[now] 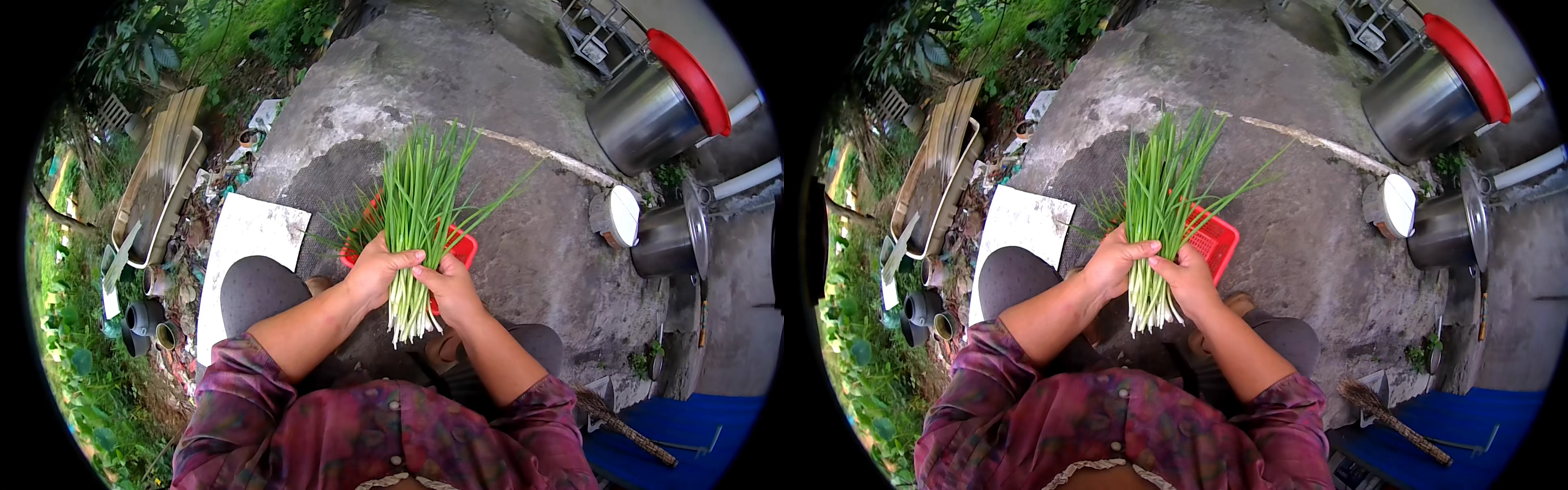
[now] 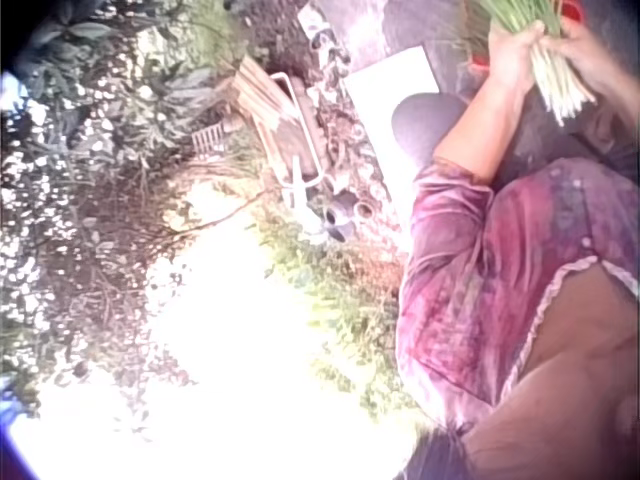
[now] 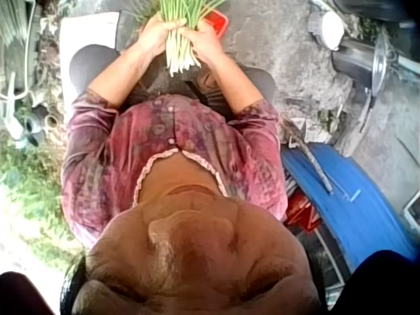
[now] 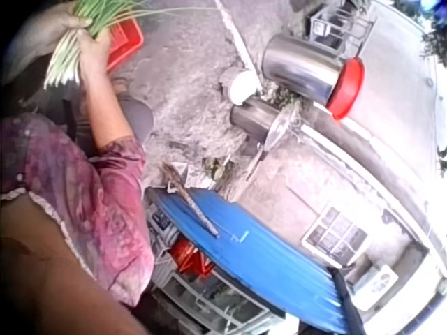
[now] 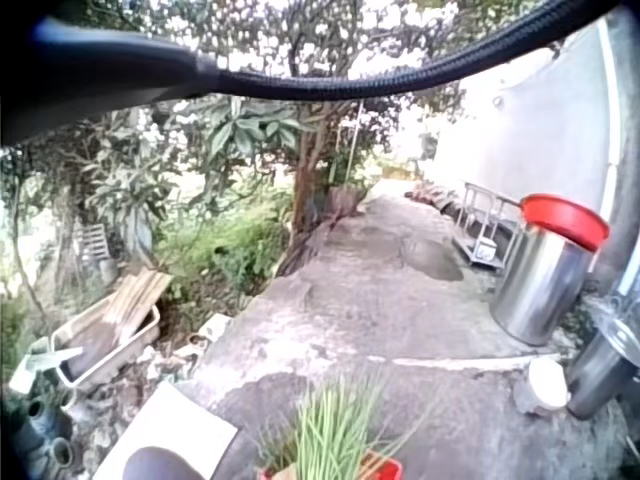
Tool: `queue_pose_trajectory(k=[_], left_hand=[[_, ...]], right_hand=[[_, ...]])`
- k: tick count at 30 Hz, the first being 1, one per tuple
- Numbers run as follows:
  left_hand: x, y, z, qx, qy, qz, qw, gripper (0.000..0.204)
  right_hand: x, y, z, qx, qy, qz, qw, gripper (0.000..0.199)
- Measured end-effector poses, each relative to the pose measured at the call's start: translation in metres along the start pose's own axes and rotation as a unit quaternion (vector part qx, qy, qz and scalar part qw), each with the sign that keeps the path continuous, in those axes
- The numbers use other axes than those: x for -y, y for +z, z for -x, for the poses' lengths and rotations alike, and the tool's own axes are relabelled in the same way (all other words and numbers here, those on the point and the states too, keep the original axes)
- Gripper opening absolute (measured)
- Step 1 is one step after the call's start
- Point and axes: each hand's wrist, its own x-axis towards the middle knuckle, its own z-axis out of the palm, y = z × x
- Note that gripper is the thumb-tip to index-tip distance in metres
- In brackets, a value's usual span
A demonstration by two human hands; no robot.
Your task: The person sits outdoors and sorts a bundle of green onions by hand, separating individual stalks and placing them into a red plastic basket. The person then carries the basket into a storage area and places it on the floor next to other produce.
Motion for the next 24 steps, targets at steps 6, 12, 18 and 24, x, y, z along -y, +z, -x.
queue_pose_trajectory(k=[6,12,18,24], left_hand=[[-0.006,0.001,0.007,-0.071,-0.042,0.084,0.993,0.029],[-0.009,-0.009,0.010,-0.011,-0.052,0.137,0.989,0.036],[-0.005,0.004,0.009,-0.002,0.022,0.065,0.998,0.044],[-0.003,-0.002,0.004,-0.018,-0.011,0.054,0.998,0.042]], right_hand=[[0.001,0.003,0.005,-0.024,-0.033,-0.095,0.995,0.021],[-0.003,0.005,0.005,-0.006,-0.034,-0.109,0.993,0.021],[-0.006,0.005,0.007,0.000,-0.050,-0.105,0.993,0.024],[-0.006,0.004,0.006,-0.006,-0.047,-0.117,0.992,0.025]])
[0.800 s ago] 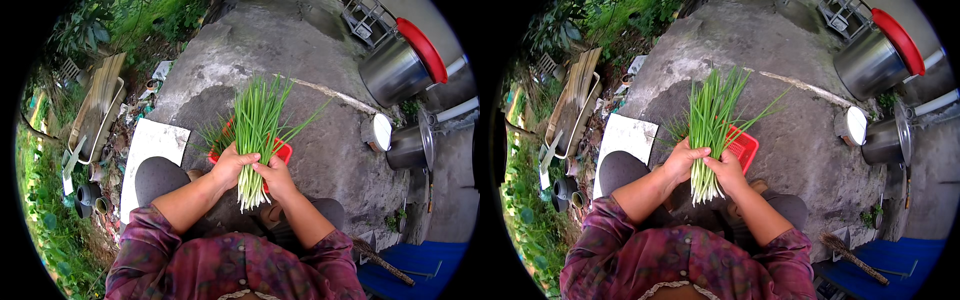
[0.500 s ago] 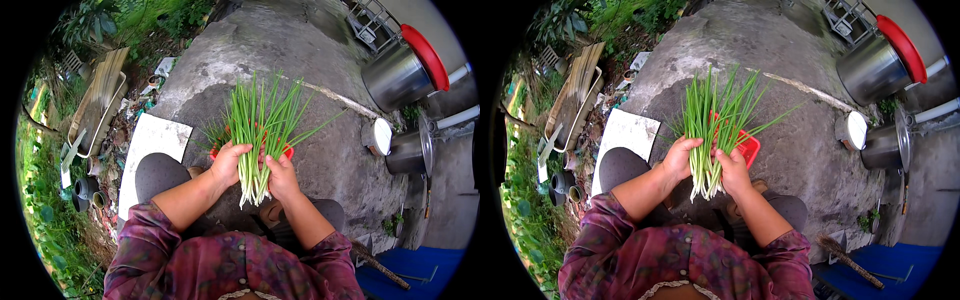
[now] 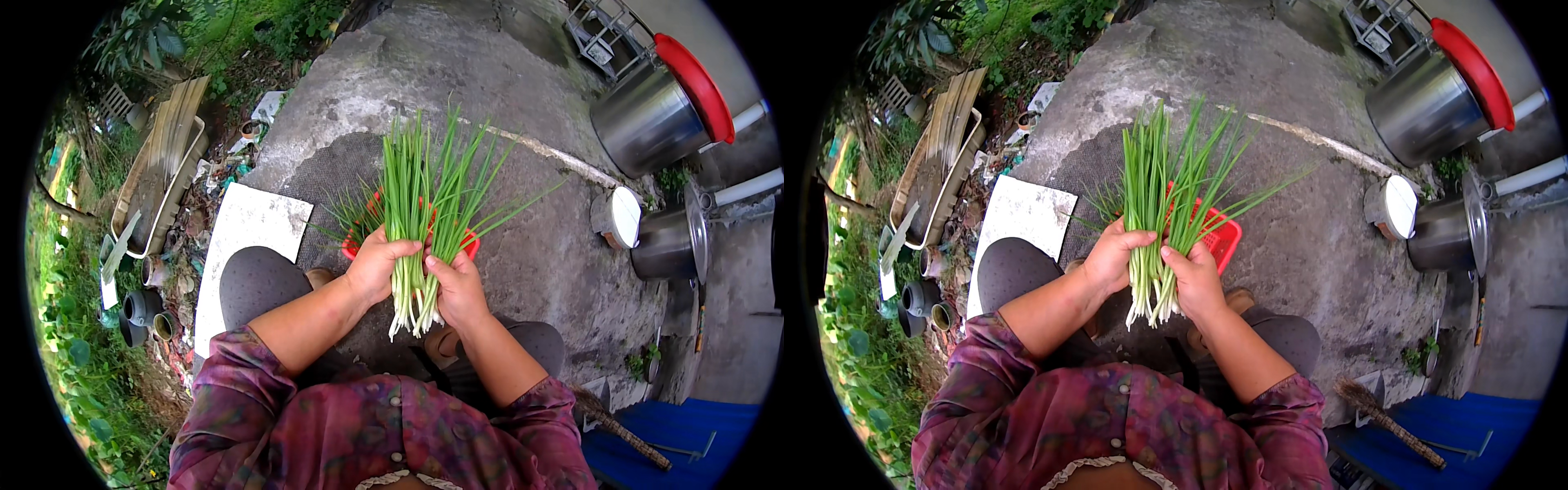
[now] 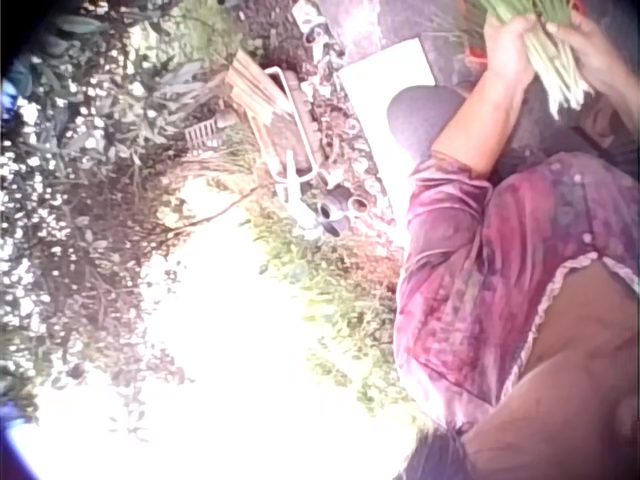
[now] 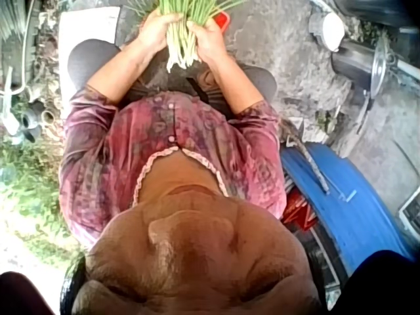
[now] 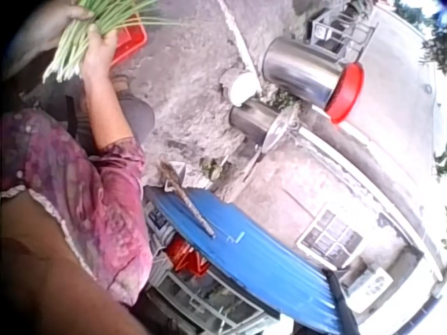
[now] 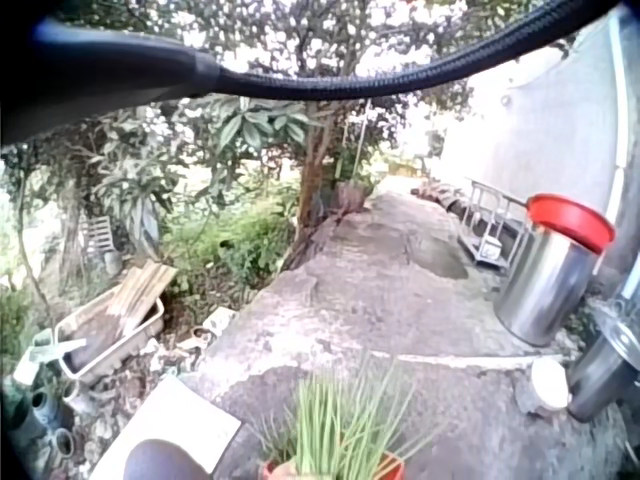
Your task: The person sits outdoors and sorts a bundle of green onions by hand, separating individual stalks and placing them into a red plastic basket. The person then carries the basket into a storage area and places it on the floor next to other produce.
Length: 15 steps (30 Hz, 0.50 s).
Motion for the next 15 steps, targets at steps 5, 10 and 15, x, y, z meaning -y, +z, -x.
queue_pose_trajectory(k=[5,10,15], left_hand=[[-0.007,0.006,0.007,0.026,-0.036,0.060,0.997,0.035],[0.000,-0.001,0.003,0.042,-0.052,0.072,0.995,0.036],[0.003,-0.010,0.001,0.065,-0.073,0.091,0.991,0.037]], right_hand=[[0.003,0.002,-0.003,-0.005,0.008,-0.024,1.000,0.032],[0.003,0.006,-0.002,0.001,-0.012,0.024,1.000,0.039],[0.008,0.008,0.000,0.001,0.002,0.034,0.999,0.042]])
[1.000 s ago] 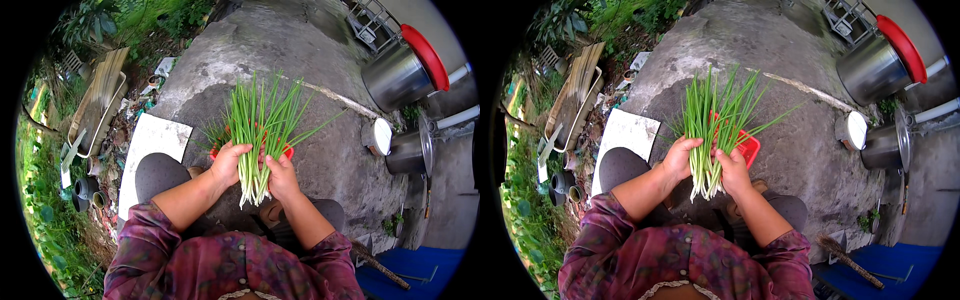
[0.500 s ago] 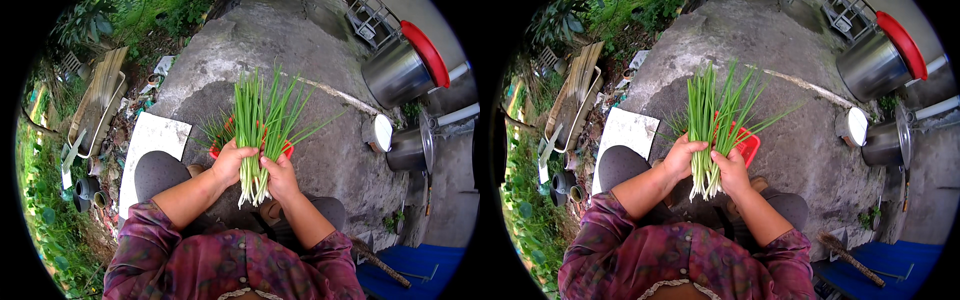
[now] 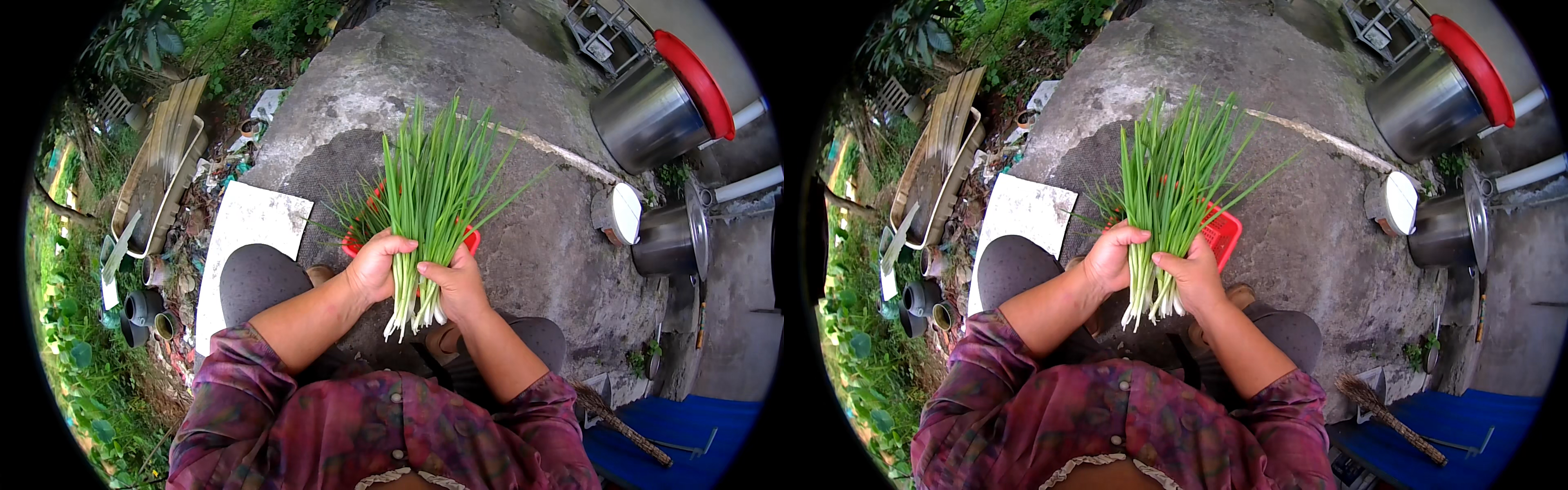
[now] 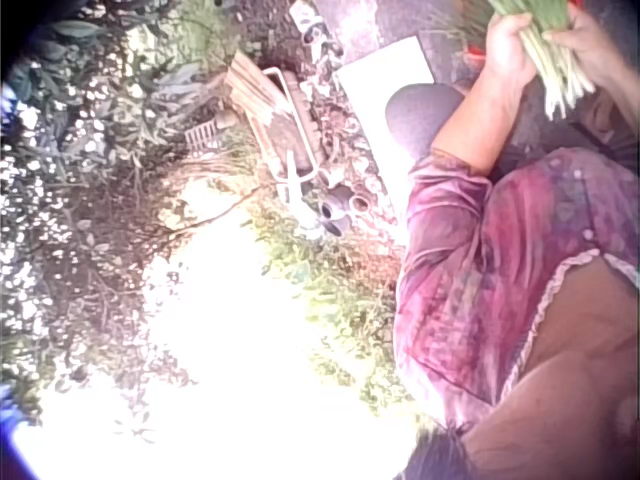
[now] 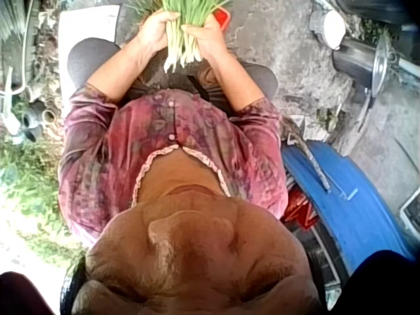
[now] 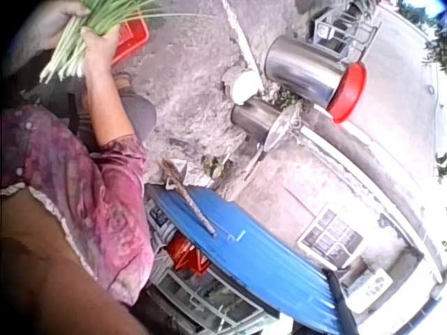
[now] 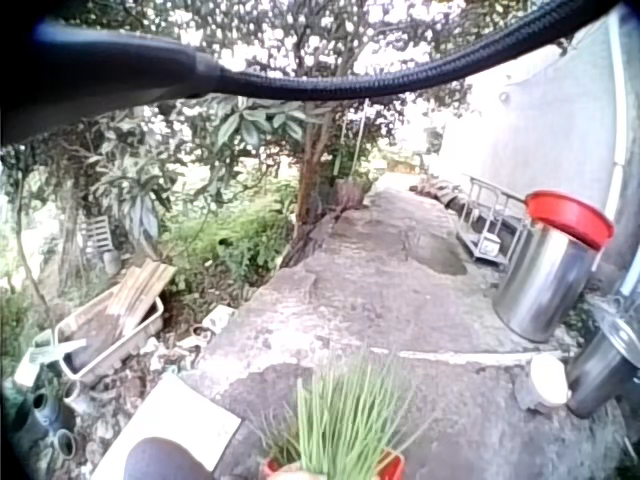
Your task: The person sits outdoors and sorts a bundle of green onions by hand, separating individual stalks and placing them into a red plastic basket. The person then carries the basket into a storage area and places it on the floor next to other produce.
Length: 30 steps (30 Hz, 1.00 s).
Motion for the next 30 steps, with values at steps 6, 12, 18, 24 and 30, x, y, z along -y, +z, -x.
queue_pose_trajectory(k=[6,12,18,24,30], left_hand=[[-0.001,0.008,0.004,-0.031,-0.013,-0.005,0.999,0.041],[-0.003,0.004,0.007,0.021,-0.085,-0.013,0.996,0.047],[-0.001,0.007,0.002,0.123,-0.068,-0.053,0.989,0.064],[-0.010,0.011,0.003,0.144,-0.034,-0.067,0.987,0.072],[-0.013,0.008,0.001,0.154,-0.009,-0.036,0.987,0.059]], right_hand=[[0.000,-0.003,-0.001,0.021,0.014,-0.026,0.999,0.040],[0.007,-0.006,0.002,0.089,0.091,-0.077,0.989,0.036],[0.013,-0.016,0.003,0.117,0.194,-0.070,0.971,0.042],[0.010,-0.015,0.004,0.176,0.268,-0.146,0.936,0.039],[0.003,-0.012,0.006,0.174,0.249,-0.094,0.948,0.043]])
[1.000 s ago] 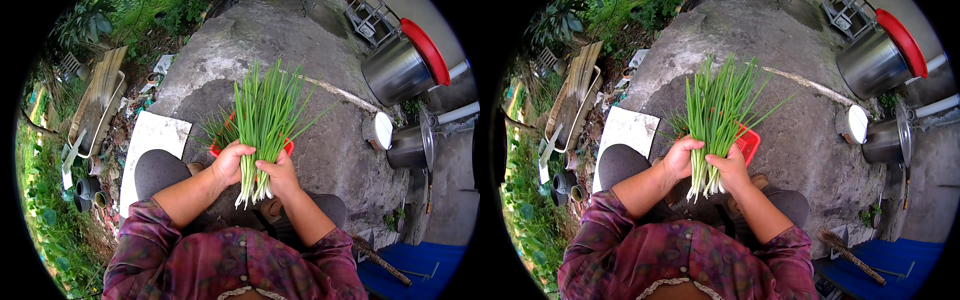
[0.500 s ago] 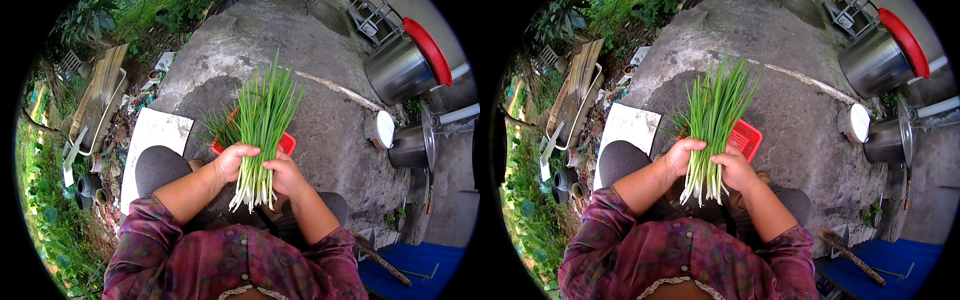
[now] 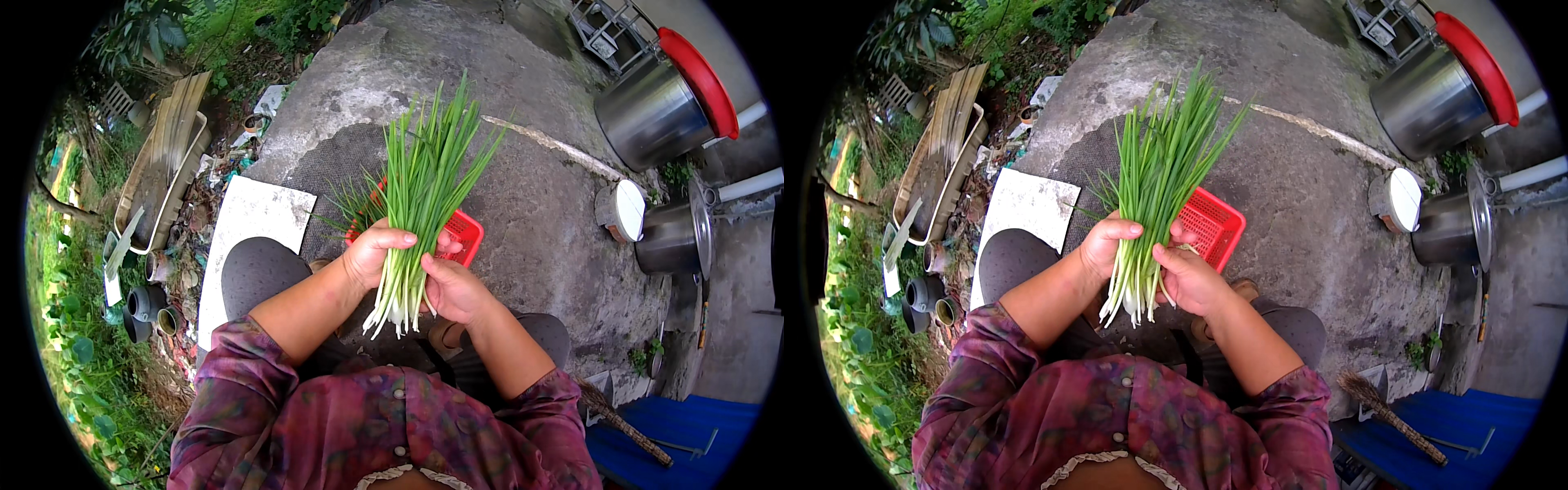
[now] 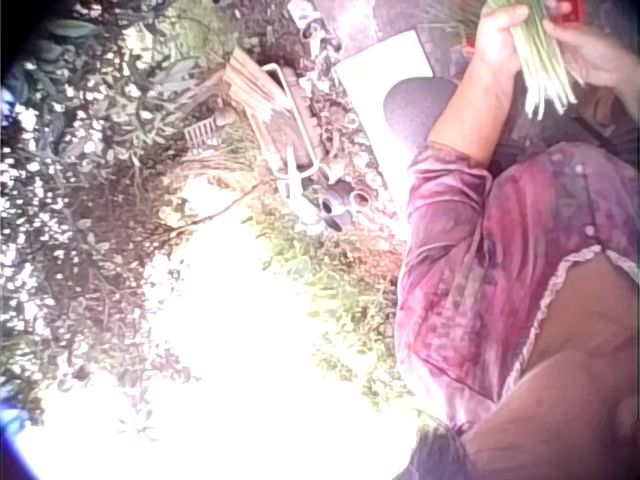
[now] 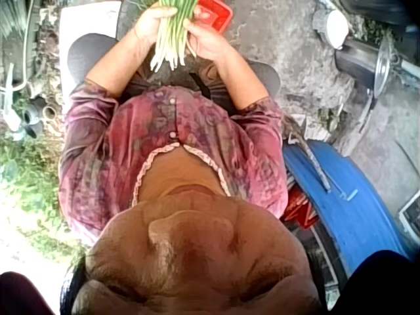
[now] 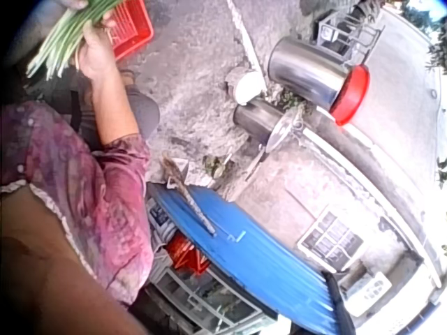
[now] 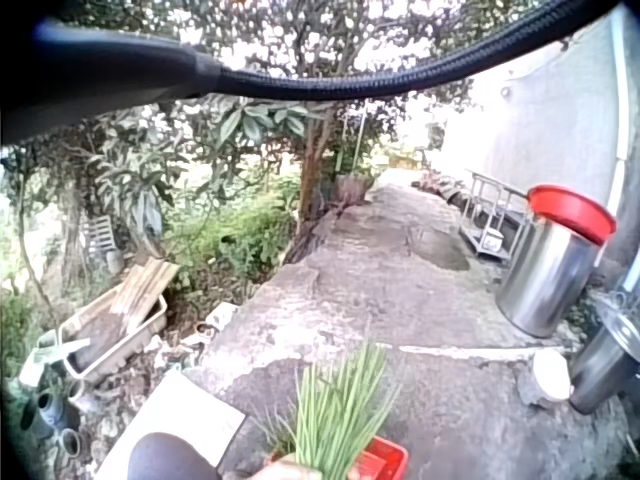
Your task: The person sits outdoors and sorts a bundle of green onions by hand, separating individual stalks and placing them into a red plastic basket. The person then carries the basket into a storage area and places it on the floor next to other produce.
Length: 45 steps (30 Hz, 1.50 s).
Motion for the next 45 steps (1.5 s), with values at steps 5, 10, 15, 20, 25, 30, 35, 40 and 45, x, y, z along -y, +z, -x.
queue_pose_trajectory(k=[5,10,15,20,25,30,35,40,45], left_hand=[[-0.004,-0.004,0.002,-0.030,-0.022,-0.009,0.999,0.053],[-0.004,-0.006,0.002,-0.093,0.005,-0.027,0.995,0.049],[0.004,0.004,-0.001,-0.115,0.001,-0.049,0.992,0.055],[0.017,0.012,-0.001,-0.103,0.007,-0.109,0.989,0.045],[0.027,0.005,-0.003,-0.114,0.029,-0.132,0.984,0.046],[0.016,0.012,-0.001,-0.103,0.018,-0.077,0.992,0.040],[0.009,0.006,-0.002,-0.117,0.050,-0.042,0.991,0.045],[0.013,0.007,-0.002,-0.110,0.021,-0.053,0.992,0.042],[0.011,0.002,-0.005,-0.143,0.008,-0.053,0.988,0.034]], right_hand=[[0.005,0.004,0.002,-0.099,-0.033,0.108,0.989,0.039],[0.041,-0.003,0.015,-0.182,-0.242,0.282,0.910,0.031],[0.047,0.022,0.015,-0.201,-0.279,0.264,0.901,0.007],[0.033,0.027,0.003,-0.228,-0.212,0.257,0.915,0.006],[0.028,0.017,-0.002,-0.234,-0.236,0.266,0.905,0.006],[0.028,0.007,0.001,-0.180,-0.277,0.174,0.928,0.006],[0.023,0.014,0.000,-0.163,-0.317,0.151,0.922,0.006],[0.025,0.012,0.000,-0.166,-0.294,0.178,0.924,0.005],[0.021,0.012,-0.001,-0.140,-0.318,0.145,0.927,0.002]])
